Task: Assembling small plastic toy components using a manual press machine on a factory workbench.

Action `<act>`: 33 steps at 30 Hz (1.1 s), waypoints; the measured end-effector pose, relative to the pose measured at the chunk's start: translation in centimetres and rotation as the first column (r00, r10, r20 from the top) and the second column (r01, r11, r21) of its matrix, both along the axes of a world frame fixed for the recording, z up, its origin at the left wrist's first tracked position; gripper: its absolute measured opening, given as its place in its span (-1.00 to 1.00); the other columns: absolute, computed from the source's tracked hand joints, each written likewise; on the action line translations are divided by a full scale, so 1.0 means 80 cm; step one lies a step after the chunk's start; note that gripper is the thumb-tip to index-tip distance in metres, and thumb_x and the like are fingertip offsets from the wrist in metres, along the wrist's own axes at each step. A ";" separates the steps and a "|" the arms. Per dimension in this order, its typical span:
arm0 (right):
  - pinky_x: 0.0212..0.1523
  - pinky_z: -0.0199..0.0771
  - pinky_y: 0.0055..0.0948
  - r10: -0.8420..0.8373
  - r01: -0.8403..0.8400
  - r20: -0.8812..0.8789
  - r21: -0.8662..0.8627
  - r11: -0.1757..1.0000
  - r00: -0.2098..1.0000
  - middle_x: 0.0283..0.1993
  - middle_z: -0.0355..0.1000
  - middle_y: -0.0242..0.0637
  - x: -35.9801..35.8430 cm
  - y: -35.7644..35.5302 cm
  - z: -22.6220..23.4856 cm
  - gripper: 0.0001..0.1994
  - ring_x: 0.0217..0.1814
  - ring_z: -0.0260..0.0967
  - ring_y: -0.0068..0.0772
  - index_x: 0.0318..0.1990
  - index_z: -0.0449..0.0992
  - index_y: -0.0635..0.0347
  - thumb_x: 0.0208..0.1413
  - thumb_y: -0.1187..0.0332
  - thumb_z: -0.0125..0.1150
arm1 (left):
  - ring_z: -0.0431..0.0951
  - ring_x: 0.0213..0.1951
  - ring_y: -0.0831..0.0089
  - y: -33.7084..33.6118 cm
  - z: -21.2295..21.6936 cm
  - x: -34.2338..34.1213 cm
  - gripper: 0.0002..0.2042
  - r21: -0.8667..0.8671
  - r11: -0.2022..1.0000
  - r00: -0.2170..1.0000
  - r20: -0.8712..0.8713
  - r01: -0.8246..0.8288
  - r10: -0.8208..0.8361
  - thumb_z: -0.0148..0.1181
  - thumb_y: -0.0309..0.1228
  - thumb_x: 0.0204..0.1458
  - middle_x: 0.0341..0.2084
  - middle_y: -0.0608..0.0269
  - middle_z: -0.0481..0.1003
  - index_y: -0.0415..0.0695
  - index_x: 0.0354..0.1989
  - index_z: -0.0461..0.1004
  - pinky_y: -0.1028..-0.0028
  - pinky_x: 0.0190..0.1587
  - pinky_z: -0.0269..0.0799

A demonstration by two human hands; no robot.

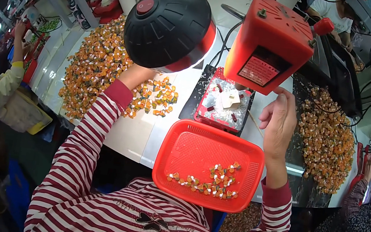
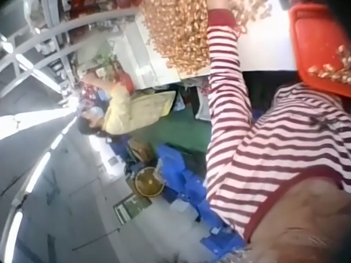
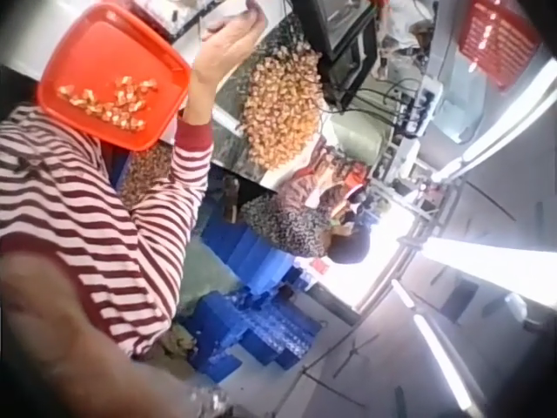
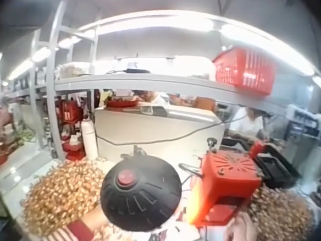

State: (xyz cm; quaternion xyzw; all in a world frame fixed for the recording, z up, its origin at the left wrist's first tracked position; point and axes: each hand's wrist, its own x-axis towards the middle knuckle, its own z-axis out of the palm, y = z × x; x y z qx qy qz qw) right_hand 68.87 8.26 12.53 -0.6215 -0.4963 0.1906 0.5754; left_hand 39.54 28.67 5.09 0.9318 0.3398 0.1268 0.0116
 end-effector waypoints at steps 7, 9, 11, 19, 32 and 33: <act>-0.62 0.22 -0.66 0.278 -0.267 0.308 -0.080 0.960 0.910 -0.55 0.31 -0.39 -0.042 -0.012 -0.031 -0.86 -0.59 0.23 -0.67 -0.19 0.38 0.28 0.14 0.43 0.06 | 0.47 -0.39 0.51 -0.106 0.026 0.089 -0.83 -0.614 0.743 0.712 0.645 0.266 0.277 0.12 -0.43 0.00 -0.43 0.17 0.50 -0.27 -0.30 0.51 0.52 -0.32 0.38; -0.44 0.43 -0.40 0.307 -0.319 0.419 -0.042 0.947 0.855 -0.45 0.37 -0.18 -0.052 0.001 -0.035 -0.68 -0.49 0.40 -0.33 -0.11 0.31 0.28 -0.02 0.46 0.22 | 0.45 -0.35 0.64 -0.126 0.012 0.108 -0.80 -0.472 0.750 0.653 0.754 0.463 0.071 0.09 -0.39 0.08 -0.40 0.28 0.49 -0.23 -0.20 0.50 0.60 -0.31 0.38; -0.43 0.43 -0.35 0.290 -0.314 0.480 -0.033 0.949 0.828 -0.41 0.38 -0.14 -0.041 0.005 -0.049 -0.67 -0.46 0.41 -0.24 -0.11 0.30 0.28 -0.03 0.44 0.23 | 0.44 -0.41 0.62 -0.154 0.009 0.128 -0.83 -0.586 0.562 0.548 0.795 0.584 0.260 0.13 -0.46 0.03 -0.45 0.30 0.48 -0.24 -0.22 0.50 0.59 -0.37 0.37; -0.42 0.42 -0.22 0.318 -0.303 0.584 -0.128 0.945 0.747 -0.37 0.40 -0.03 -0.023 0.002 -0.054 -0.69 -0.40 0.41 0.00 -0.16 0.30 0.28 -0.04 0.40 0.24 | 0.46 -0.51 0.41 -0.161 0.039 0.144 -0.82 -0.104 0.919 0.613 0.773 0.380 -0.166 0.27 -0.56 -0.15 -0.55 0.18 0.44 -0.25 -0.32 0.48 0.50 -0.45 0.38; -0.66 0.10 -0.72 -0.038 0.027 0.037 0.274 0.961 0.999 -0.61 0.34 -0.39 0.077 0.078 0.099 -0.55 -0.68 0.17 -0.73 -0.24 0.43 0.26 0.24 0.00 -0.19 | 0.45 -0.51 0.23 -0.111 -0.007 0.197 -0.83 0.097 0.934 0.565 0.773 0.343 -0.288 0.29 -0.55 -0.19 -0.57 0.12 0.41 -0.28 -0.45 0.40 0.40 -0.45 0.38; -0.66 0.09 -0.73 0.005 -0.032 0.083 0.325 0.945 0.997 -0.62 0.33 -0.40 0.092 0.093 0.118 -0.51 -0.69 0.15 -0.73 -0.26 0.44 0.26 0.22 -0.04 -0.20 | 0.45 -0.51 0.23 -0.111 -0.006 0.203 -0.83 0.098 0.931 0.561 0.774 0.352 -0.294 0.29 -0.55 -0.19 -0.57 0.12 0.41 -0.28 -0.45 0.40 0.40 -0.45 0.38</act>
